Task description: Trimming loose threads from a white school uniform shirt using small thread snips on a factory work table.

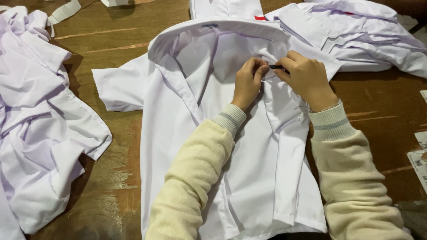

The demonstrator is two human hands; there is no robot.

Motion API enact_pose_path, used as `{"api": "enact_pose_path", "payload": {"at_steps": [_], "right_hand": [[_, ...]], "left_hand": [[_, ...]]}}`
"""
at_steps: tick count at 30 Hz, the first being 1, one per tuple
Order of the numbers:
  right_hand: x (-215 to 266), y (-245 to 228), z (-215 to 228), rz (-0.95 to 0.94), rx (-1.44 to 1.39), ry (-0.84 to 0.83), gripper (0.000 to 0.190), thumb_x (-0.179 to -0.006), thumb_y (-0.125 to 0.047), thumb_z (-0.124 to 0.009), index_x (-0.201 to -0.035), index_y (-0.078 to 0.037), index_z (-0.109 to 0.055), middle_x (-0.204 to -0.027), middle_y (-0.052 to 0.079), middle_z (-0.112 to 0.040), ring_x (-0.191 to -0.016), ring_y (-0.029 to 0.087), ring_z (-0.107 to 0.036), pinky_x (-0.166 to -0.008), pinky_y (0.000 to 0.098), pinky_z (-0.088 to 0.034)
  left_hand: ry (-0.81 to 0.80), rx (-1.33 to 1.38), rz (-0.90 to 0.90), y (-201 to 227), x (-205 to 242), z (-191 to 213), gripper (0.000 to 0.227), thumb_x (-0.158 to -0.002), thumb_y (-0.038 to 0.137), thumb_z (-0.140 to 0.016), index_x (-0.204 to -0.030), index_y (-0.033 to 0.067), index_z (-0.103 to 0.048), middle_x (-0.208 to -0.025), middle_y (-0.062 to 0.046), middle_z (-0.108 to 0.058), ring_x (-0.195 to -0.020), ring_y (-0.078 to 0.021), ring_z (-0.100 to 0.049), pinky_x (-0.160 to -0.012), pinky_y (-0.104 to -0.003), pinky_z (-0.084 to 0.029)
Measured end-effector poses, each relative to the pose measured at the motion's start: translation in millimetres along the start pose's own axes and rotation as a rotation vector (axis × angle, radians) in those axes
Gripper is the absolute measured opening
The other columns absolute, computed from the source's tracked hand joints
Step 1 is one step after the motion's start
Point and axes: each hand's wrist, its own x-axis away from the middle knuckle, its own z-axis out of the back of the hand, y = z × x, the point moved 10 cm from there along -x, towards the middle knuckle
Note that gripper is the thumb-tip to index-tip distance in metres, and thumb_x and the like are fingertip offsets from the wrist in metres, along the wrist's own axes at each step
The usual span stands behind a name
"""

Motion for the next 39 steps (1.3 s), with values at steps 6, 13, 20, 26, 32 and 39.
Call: {"api": "enact_pose_path", "payload": {"at_steps": [6,13,20,26,32,39], "right_hand": [[-11.7,11.7,34.5,-0.093,-0.469,-0.104,0.025,-0.1,-0.023,-0.074,-0.119,-0.008,-0.066,-0.099,0.011,-0.066,-0.085,0.032,-0.068,-0.071,0.0449,-0.054],[-7.9,47.4,14.9,-0.323,-0.683,-0.094,0.044,-0.115,-0.042,-0.052,-0.13,-0.001,-0.056,-0.094,0.009,-0.06,-0.082,0.023,-0.055,-0.072,0.0373,-0.041],[-7.3,45.1,15.8,-0.363,-0.698,-0.106,0.041,-0.113,-0.041,-0.057,-0.124,-0.003,-0.059,-0.09,0.005,-0.06,-0.077,0.019,-0.053,-0.067,0.0346,-0.04],[-4.6,49.0,12.6,-0.478,-0.731,-0.176,0.033,-0.112,-0.037,-0.059,-0.121,-0.006,-0.06,-0.087,0.003,-0.059,-0.076,0.016,-0.051,-0.067,0.0326,-0.039],[-3.3,50.6,5.8,-0.493,-0.727,-0.209,0.037,-0.109,-0.038,-0.06,-0.124,-0.005,-0.06,-0.1,0.007,-0.065,-0.086,0.02,-0.057,-0.075,0.0349,-0.044],[-2.2,52.1,-3.7,-0.48,-0.722,-0.222,0.041,-0.107,-0.042,-0.061,-0.124,-0.005,-0.061,-0.095,0.008,-0.063,-0.085,0.02,-0.056,-0.074,0.035,-0.043]], "left_hand": [[0.046,-0.018,0.052,3.2,-1.8,8.8,0.013,-0.103,0.024,-0.058,-0.101,0.0114,-0.06,-0.091,-0.008,-0.067,-0.087,-0.0267,-0.068,-0.079,-0.037,-0.055],[0.077,-0.129,-0.184,49.6,-7.5,23.6,0.005,-0.098,0.004,-0.063,-0.102,0.0069,-0.061,-0.118,-0.011,-0.064,-0.111,-0.0287,-0.06,-0.101,-0.04,-0.049],[-0.048,-0.377,-0.391,59.1,-34.6,1.6,0.007,-0.095,0.011,-0.07,-0.093,0.0133,-0.063,-0.114,0.001,-0.073,-0.102,-0.0255,-0.061,-0.079,-0.041,-0.049],[-0.258,-0.52,-0.399,39.6,-49.0,-20.9,0.017,-0.081,0.003,-0.063,-0.081,0.0177,-0.053,-0.078,0.008,-0.07,-0.079,-0.0256,-0.051,-0.063,-0.044,-0.037],[-0.213,-0.455,-0.375,48.2,-46.8,-11.8,0.01,-0.079,0.003,-0.062,-0.08,0.011,-0.056,-0.076,-0.005,-0.064,-0.066,-0.0308,-0.058,-0.057,-0.044,-0.043],[-0.089,-0.078,-0.103,44.3,-57.0,17.8,0.019,-0.082,-0.008,-0.064,-0.08,0.0112,-0.061,-0.079,-0.003,-0.07,-0.072,-0.0178,-0.07,-0.066,-0.029,-0.052]]}}
